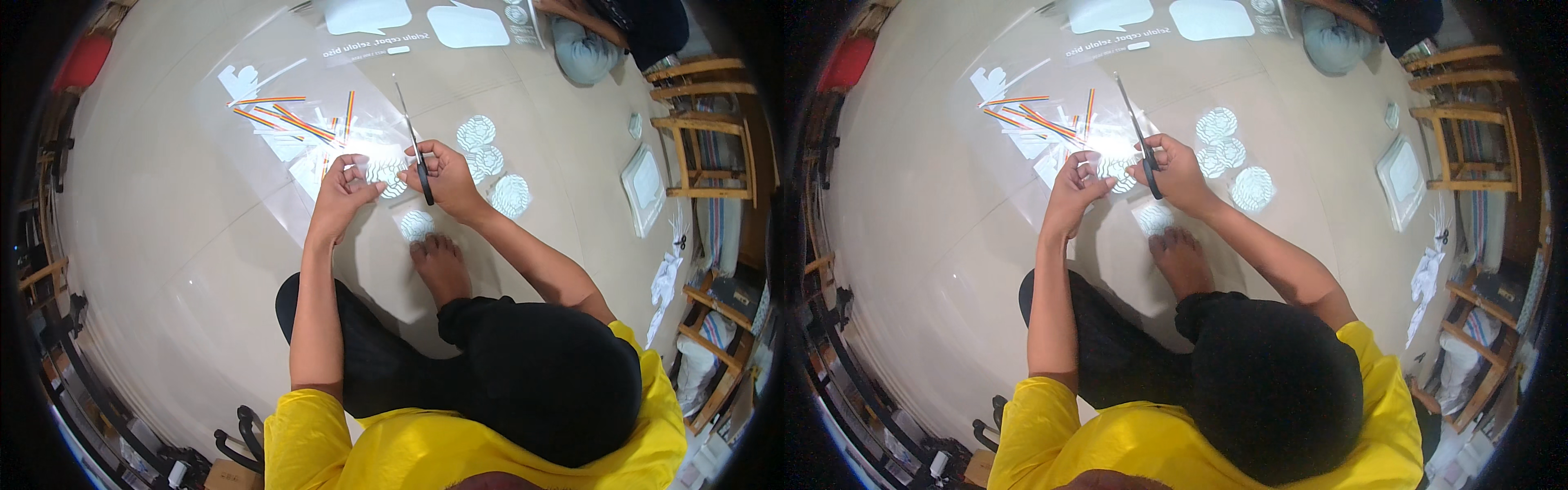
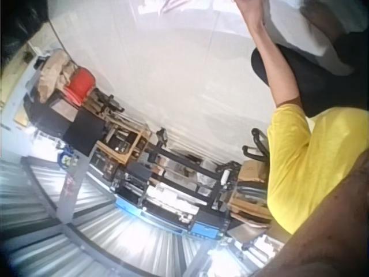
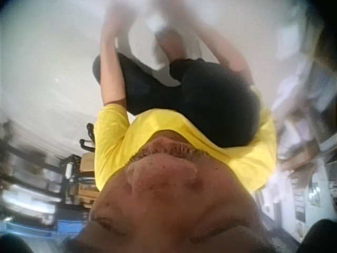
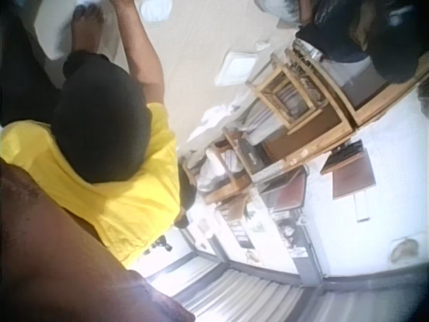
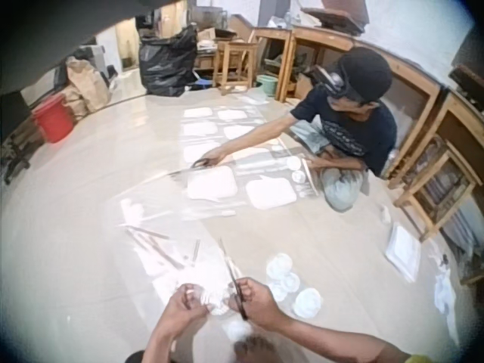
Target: The person sits on the floor and uses scissors to cut out circular paper shapes with a patterned design. They handle the paper with one hand and the scissors with the other, placing the cut pieces on the floor.
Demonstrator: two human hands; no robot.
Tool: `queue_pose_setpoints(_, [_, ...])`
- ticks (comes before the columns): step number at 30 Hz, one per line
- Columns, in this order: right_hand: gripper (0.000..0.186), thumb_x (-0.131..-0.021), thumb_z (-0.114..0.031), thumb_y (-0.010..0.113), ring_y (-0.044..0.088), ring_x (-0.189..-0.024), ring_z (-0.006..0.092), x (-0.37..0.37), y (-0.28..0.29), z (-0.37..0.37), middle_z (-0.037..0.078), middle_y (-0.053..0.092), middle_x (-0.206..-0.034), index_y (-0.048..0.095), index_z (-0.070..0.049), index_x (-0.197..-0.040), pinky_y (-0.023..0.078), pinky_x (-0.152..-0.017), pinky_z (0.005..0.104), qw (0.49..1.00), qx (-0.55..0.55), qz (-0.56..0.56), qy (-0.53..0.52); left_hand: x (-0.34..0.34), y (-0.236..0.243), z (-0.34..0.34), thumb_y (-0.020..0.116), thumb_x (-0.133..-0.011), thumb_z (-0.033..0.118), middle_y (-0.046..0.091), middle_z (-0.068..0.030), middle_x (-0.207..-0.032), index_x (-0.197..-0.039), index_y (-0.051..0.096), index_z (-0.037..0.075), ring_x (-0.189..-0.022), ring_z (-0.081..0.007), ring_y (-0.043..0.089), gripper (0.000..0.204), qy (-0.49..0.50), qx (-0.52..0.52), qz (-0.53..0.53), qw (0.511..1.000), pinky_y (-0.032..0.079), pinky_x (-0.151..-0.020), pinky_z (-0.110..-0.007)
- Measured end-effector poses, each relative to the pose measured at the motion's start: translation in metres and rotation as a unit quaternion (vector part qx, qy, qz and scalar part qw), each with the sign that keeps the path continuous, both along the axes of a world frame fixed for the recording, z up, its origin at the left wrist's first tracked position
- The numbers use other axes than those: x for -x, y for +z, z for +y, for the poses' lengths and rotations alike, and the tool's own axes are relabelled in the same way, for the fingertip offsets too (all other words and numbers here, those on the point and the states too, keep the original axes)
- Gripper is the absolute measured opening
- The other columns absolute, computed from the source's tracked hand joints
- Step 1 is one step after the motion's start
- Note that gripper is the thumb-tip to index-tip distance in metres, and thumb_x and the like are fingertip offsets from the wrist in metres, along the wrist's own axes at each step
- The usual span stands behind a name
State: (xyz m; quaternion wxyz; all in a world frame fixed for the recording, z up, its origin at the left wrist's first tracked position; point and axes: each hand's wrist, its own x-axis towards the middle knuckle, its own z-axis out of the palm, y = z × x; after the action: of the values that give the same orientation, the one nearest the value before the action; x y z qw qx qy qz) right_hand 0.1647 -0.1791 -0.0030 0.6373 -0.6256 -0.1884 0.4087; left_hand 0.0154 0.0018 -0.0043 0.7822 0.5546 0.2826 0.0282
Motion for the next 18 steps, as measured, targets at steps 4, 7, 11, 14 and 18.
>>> queue_pose_setpoints(4, [0.044, -0.093, -0.008, 0.083, 0.067, -0.083, 0.0039, -0.004, 0.005, 0.034, 0.004, 0.075, -0.092, 0.058, 0.004, -0.128, 0.052, -0.071, 0.0195, 1.0, 0.003, 0.004, -0.019, -0.005, -0.008, 0.014, 0.075, -0.1, 0.013, 0.068, -0.0007, -0.102, -0.135, 0.056, 0.001, -0.094, -0.0099, 0.07, 0.041, 0.104, 0.142, -0.008, 0.984, 0.062, -0.086, -0.029])
queue_pose_setpoints(7, [0.045, -0.094, -0.008, 0.083, 0.068, -0.083, 0.0045, -0.008, 0.009, 0.052, 0.005, 0.076, -0.092, 0.058, 0.005, -0.129, 0.052, -0.071, 0.0194, 1.0, -0.012, 0.005, -0.019, -0.016, 0.003, 0.009, 0.071, -0.104, 0.018, 0.071, -0.0032, -0.113, -0.137, 0.057, 0.002, -0.096, -0.0119, 0.071, 0.039, 0.111, 0.145, -0.013, 0.983, 0.062, -0.09, -0.034])
queue_pose_setpoints(11, [0.046, -0.094, -0.01, 0.083, 0.068, -0.081, 0.006, -0.01, 0.004, 0.062, 0.005, 0.075, -0.091, 0.057, 0.005, -0.129, 0.052, -0.069, 0.0208, 1.0, -0.011, -0.007, -0.017, -0.018, 0.001, 0.013, 0.069, -0.106, 0.016, 0.073, -0.006, -0.117, -0.137, 0.058, 0.001, -0.106, -0.0186, 0.074, 0.037, 0.137, 0.125, -0.008, 0.983, 0.063, -0.091, -0.035])
queue_pose_setpoints(14, [0.044, -0.094, -0.013, 0.084, 0.067, -0.078, 0.007, -0.008, -0.006, 0.057, 0.003, 0.073, -0.088, 0.059, 0.004, -0.127, 0.053, -0.067, 0.0228, 1.0, 0.011, 0.015, -0.007, -0.02, -0.003, 0.017, 0.068, -0.106, 0.016, 0.073, -0.0085, -0.12, -0.137, 0.059, 0.0, -0.111, -0.0238, 0.074, 0.036, 0.186, 0.133, -0.035, 0.973, 0.063, -0.092, -0.036])
queue_pose_setpoints(18, [0.041, -0.094, -0.016, 0.084, 0.064, -0.071, 0.0071, 0.014, -0.004, 0.039, 0.001, 0.07, -0.084, 0.062, 0.001, -0.124, 0.052, -0.064, 0.024, 0.989, 0.083, 0.115, 0.039, -0.02, 0.003, 0.021, 0.067, -0.107, 0.013, 0.073, -0.01, -0.114, -0.127, 0.062, -0.004, -0.107, -0.0264, 0.076, 0.027, 0.258, 0.138, -0.042, 0.955, 0.065, -0.091, -0.034])
